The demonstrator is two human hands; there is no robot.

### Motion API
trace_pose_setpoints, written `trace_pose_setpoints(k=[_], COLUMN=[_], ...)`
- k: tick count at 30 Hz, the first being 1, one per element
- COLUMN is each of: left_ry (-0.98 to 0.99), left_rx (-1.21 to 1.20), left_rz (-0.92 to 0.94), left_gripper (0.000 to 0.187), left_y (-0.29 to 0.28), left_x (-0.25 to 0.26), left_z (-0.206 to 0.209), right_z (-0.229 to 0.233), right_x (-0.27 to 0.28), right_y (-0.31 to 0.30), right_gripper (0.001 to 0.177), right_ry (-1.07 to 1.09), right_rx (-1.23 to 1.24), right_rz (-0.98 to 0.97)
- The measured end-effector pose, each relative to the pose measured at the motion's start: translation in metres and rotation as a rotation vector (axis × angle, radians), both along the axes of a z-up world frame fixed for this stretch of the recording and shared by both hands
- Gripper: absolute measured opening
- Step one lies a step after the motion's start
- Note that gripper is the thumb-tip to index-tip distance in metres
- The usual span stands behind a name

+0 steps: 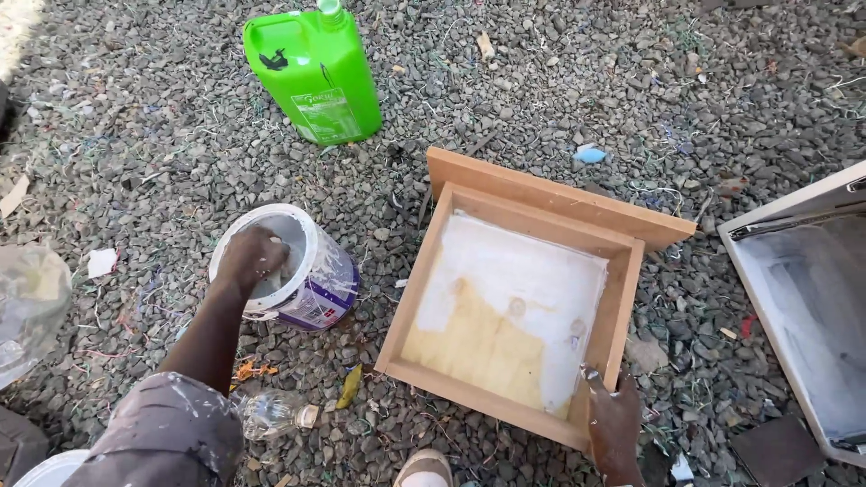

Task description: A person applies white paint to the interior and exterior surfaces of a wooden drawer using a cloth applicator while working on the ground.

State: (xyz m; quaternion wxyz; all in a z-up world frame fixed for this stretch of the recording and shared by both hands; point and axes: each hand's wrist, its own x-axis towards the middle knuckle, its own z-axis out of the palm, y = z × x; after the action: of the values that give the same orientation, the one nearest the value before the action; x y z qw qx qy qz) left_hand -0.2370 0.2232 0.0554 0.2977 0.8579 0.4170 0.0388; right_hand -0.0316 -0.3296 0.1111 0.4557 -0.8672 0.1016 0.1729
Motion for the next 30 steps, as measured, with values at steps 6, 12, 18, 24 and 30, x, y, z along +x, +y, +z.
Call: trace_pose_setpoints(k=[6,12,18,24,30], left_ry=[-0.305,-0.929,-0.764,-0.441,-0.74], left_rx=[-0.839,-1.989,-1.363,-0.731,-0.885], left_rz=[0.542,-0.218,0.248,0.446,0.711], left_gripper=[0.029,0.055,0.069,0.049,0.039], left_y=[0.045,-0.032,-0.227,-0.293,-0.293], left_x=[-0.023,-0.036,0.02,0.082,0.086], left_z=[-0.028,0.03,0.112,0.078,0.023], right_z=[0.011,0.01,0.009,-0.034,0.07], right_x=[-0.002,-0.017,-0.055,-0.105,-0.031], right_y=[0.009,0.029,0.065,0.074,0.096], right_gripper=[0.04,0.053,0.051,0.044,0.093], right_ry=[0.071,0.132,0.187,0.228,-0.988], right_rx=[0.007,0.062,0.349,0.131,-0.174], right_rz=[-0.062,-0.034,-0.256,-0.337,0.353])
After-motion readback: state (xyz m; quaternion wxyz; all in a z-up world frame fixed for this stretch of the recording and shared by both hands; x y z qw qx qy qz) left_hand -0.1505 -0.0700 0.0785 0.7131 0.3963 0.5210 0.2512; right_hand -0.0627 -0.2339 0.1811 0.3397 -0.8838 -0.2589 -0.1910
